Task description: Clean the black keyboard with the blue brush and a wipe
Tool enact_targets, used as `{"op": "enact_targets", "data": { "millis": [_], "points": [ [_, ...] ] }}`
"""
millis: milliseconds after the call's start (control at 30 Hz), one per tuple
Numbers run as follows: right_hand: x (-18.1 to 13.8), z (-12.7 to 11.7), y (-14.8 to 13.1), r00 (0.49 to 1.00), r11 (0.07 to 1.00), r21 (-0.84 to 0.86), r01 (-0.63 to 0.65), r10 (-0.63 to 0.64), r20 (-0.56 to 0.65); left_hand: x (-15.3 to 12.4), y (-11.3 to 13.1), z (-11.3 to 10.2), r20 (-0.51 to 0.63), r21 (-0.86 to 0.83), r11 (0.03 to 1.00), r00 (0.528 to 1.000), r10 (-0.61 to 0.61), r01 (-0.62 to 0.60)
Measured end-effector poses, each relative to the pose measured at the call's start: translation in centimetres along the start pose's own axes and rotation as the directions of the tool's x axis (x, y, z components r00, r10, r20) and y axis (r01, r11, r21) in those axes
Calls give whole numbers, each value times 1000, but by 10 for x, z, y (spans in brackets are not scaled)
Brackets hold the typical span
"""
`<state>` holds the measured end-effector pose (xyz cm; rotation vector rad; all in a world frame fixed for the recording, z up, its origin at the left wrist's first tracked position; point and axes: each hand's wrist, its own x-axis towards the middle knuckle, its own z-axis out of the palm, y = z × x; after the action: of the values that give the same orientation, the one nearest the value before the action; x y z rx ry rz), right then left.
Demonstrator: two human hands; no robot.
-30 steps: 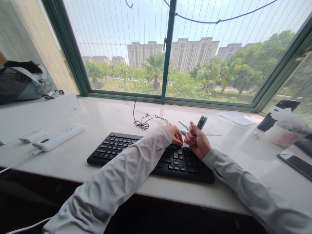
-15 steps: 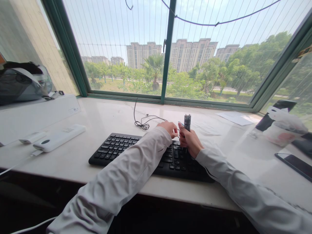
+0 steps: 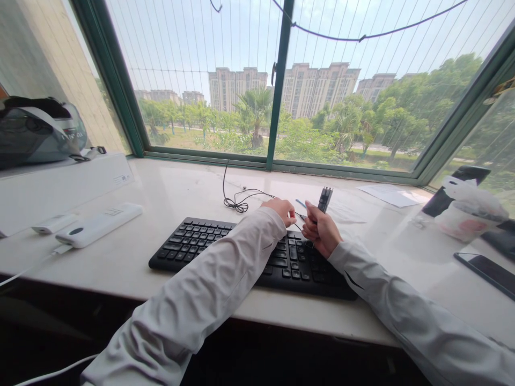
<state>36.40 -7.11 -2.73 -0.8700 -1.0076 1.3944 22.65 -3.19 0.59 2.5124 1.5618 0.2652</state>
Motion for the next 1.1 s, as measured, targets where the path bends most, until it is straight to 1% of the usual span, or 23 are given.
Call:
{"op": "enact_targets", "data": {
  "millis": [167,400,633,767,867,967,1100],
  "points": [
    [-1,2,2,1000,999,-36,22,-22,4,0,0,0,8,5,1000,1000,-2,2],
    [-3,2,2,997,997,-45,67,-68,-33,1,-1,5,42,18,1000,999,12,-13],
    [3,-1,2,994,999,24,38,-35,-106,5,-4,10,54,6,1000,999,-2,2],
    [2,1,2,992,998,-6,62,-63,-109,5,-4,10,49,-4,1000,999,0,0],
    [-1,2,3,992,993,-75,95,-101,-79,4,-4,9,56,8,1000,998,9,-9],
    [-4,1,6,991,979,-153,134,-137,-7,3,-3,7,63,28,999,998,22,-24],
    [-4,-3,6,988,973,-176,148,-140,58,2,-1,7,50,40,999,998,25,-27]
  ]
}}
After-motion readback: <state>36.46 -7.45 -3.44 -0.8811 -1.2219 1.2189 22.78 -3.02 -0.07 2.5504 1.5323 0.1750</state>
